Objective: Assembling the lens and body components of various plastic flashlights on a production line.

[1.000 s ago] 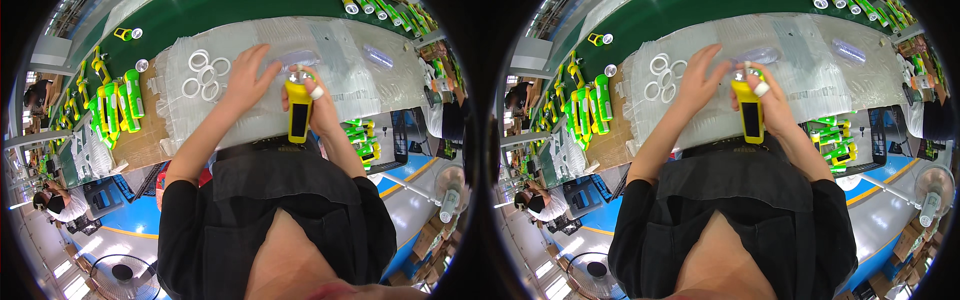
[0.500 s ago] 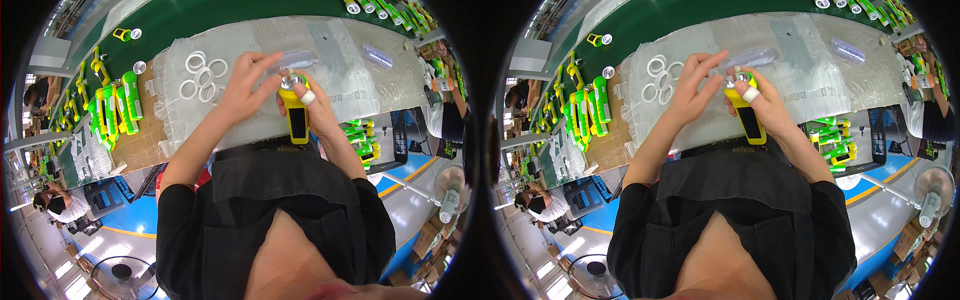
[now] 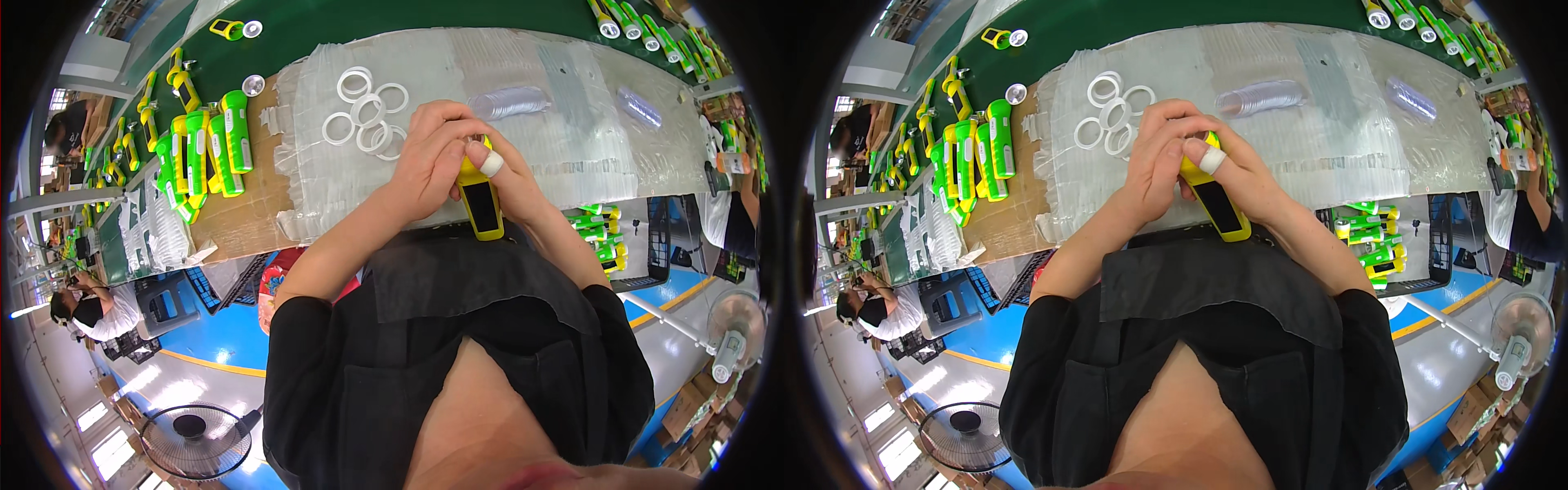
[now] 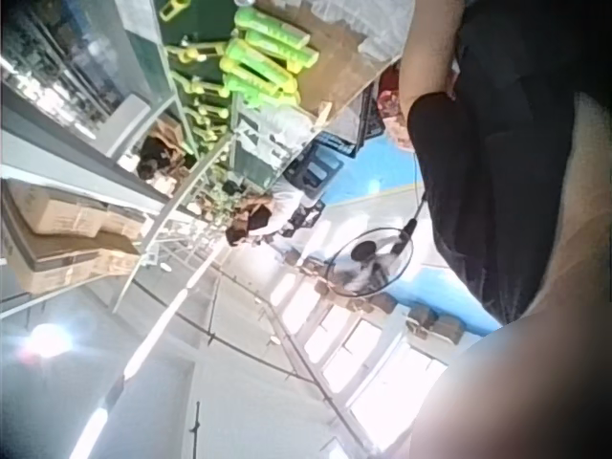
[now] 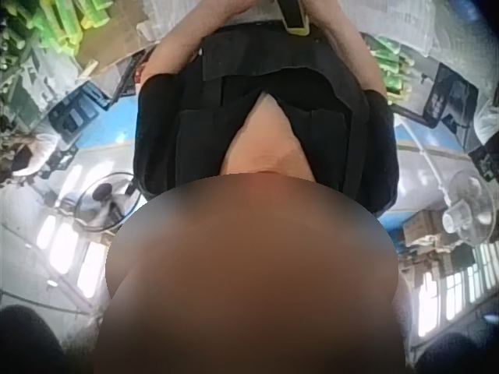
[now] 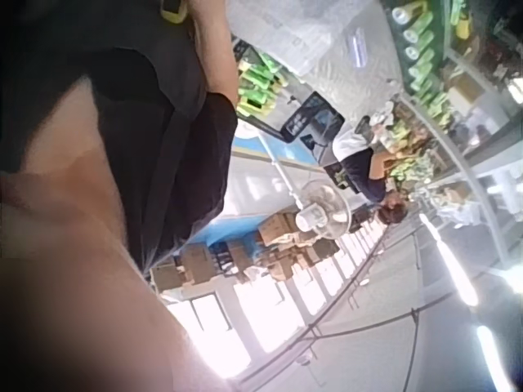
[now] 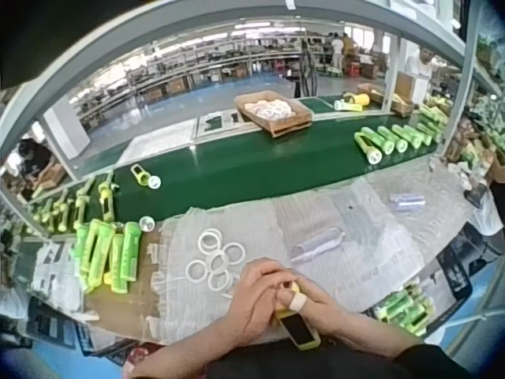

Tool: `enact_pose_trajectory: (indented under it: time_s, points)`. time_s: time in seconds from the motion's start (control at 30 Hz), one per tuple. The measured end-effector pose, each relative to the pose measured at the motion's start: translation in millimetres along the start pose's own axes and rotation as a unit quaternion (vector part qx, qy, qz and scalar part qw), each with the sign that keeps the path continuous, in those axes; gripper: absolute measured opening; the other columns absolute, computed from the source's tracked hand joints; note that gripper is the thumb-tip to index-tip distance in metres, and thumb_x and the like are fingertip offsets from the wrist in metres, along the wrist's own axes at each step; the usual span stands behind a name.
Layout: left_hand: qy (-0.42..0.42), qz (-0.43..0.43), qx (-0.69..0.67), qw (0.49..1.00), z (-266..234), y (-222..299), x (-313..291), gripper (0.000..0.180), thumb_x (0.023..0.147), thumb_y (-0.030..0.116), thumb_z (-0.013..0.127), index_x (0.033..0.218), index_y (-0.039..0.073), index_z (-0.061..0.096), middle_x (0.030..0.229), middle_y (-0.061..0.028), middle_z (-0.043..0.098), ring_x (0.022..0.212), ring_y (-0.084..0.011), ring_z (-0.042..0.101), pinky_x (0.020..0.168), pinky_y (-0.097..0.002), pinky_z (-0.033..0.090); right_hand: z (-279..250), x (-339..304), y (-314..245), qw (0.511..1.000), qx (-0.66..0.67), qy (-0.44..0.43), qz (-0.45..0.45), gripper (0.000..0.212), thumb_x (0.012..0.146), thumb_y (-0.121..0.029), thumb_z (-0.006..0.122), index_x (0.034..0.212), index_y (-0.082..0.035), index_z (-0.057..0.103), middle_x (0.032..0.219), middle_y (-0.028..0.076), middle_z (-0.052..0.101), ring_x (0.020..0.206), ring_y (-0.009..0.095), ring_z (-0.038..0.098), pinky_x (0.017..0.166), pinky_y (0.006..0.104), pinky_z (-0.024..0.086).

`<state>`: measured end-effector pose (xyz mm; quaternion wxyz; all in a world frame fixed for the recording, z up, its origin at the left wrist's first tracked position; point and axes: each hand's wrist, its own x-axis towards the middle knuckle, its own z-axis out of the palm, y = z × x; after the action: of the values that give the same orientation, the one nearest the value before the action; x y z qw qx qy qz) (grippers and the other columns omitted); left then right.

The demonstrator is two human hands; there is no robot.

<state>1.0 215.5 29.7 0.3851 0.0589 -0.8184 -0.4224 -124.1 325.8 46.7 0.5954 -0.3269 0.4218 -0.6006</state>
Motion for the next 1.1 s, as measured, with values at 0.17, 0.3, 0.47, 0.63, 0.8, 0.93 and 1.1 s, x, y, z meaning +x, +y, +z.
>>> enact_pose_trajectory:
  time_s: [0.17, 0.3, 0.47, 0.63, 0.8, 0.93, 1.1]
  points:
    - [-0.033, -0.009, -0.012, 0.999, -11.1, 6.0, 12.1, 0.03, 0.091, 0.012, 0.048, 0.115, 0.005, 0.063, 0.127, -0.0143, 0.054, 0.116, -0.034, 0.049, 0.099, -0.0429, 0.037, -4.9, 10.6, -0.6, 0.999, 0.022, -0.025, -0.039, 0.037, 0.099, -0.03, 0.05, 0.128, -0.007, 0.045, 0.094, 0.009, 0.06, 0.076, 0.018, 0.061, 0.07, 0.0309, 0.048]
    - [0.104, -0.029, 0.02, 0.994, -35.4, -11.9, 31.2, 0.027, 0.088, 0.021, 0.063, 0.109, 0.006, 0.067, 0.125, -0.0136, 0.058, 0.119, -0.0323, 0.049, 0.103, -0.0444, 0.033, -7.5, 32.0, -19.0, 0.985, -0.037, -0.014, -0.168, 0.031, 0.097, -0.022, 0.049, 0.125, -0.006, 0.047, 0.089, 0.011, 0.06, 0.075, 0.017, 0.059, 0.069, 0.0303, 0.047]
    - [-0.073, -0.058, 0.478, 0.873, -58.2, -50.4, 19.6, 0.026, 0.077, 0.032, 0.074, 0.086, 0.008, 0.073, 0.116, -0.0104, 0.062, 0.116, -0.0289, 0.051, 0.101, -0.0473, 0.032, -9.3, 53.1, -4.6, 0.97, -0.122, 0.033, -0.206, 0.035, 0.096, -0.026, 0.052, 0.124, -0.007, 0.045, 0.087, 0.011, 0.06, 0.074, 0.016, 0.057, 0.069, 0.0304, 0.046]
    - [-0.063, -0.045, 0.479, 0.874, -61.9, -61.8, 14.0, 0.026, 0.079, 0.032, 0.074, 0.09, 0.008, 0.071, 0.114, -0.0118, 0.062, 0.111, -0.0287, 0.055, 0.098, -0.0444, 0.037, -10.7, 58.9, -3.3, 0.97, -0.088, 0.011, -0.228, 0.026, 0.094, -0.011, 0.054, 0.119, -0.007, 0.05, 0.091, 0.008, 0.06, 0.073, 0.013, 0.059, 0.066, 0.0294, 0.051]
    - [0.092, -0.114, -0.038, 0.988, -55.3, -4.9, 35.8, 0.016, 0.084, 0.016, 0.074, 0.095, 0.006, 0.068, 0.111, -0.0111, 0.062, 0.091, -0.0218, 0.061, 0.073, -0.0307, 0.049, -9.1, 63.0, -1.5, 0.972, -0.08, 0.013, -0.218, 0.028, 0.094, -0.01, 0.054, 0.121, -0.006, 0.049, 0.094, 0.008, 0.06, 0.073, 0.013, 0.059, 0.067, 0.0287, 0.051]
    - [0.049, 0.013, 0.113, 0.992, -53.9, 16.4, 39.3, 0.023, 0.076, 0.018, 0.08, 0.098, 0.012, 0.073, 0.107, -0.0085, 0.06, 0.087, -0.0209, 0.058, 0.071, -0.0316, 0.049, -11.4, 65.4, 2.1, 0.958, -0.122, -0.001, -0.26, 0.033, 0.094, -0.013, 0.056, 0.125, -0.005, 0.047, 0.098, 0.007, 0.059, 0.08, 0.013, 0.059, 0.07, 0.0284, 0.051]
    - [0.029, 0.038, 0.167, 0.985, -54.7, 16.9, 38.7, 0.031, 0.07, 0.023, 0.084, 0.099, 0.016, 0.076, 0.103, -0.0069, 0.057, 0.086, -0.0208, 0.055, 0.07, -0.0319, 0.048, -13.3, 60.6, -2.6, 0.959, -0.139, -0.014, -0.246, 0.037, 0.098, -0.023, 0.052, 0.131, -0.006, 0.045, 0.108, 0.008, 0.058, 0.093, 0.014, 0.059, 0.08, 0.0294, 0.05]
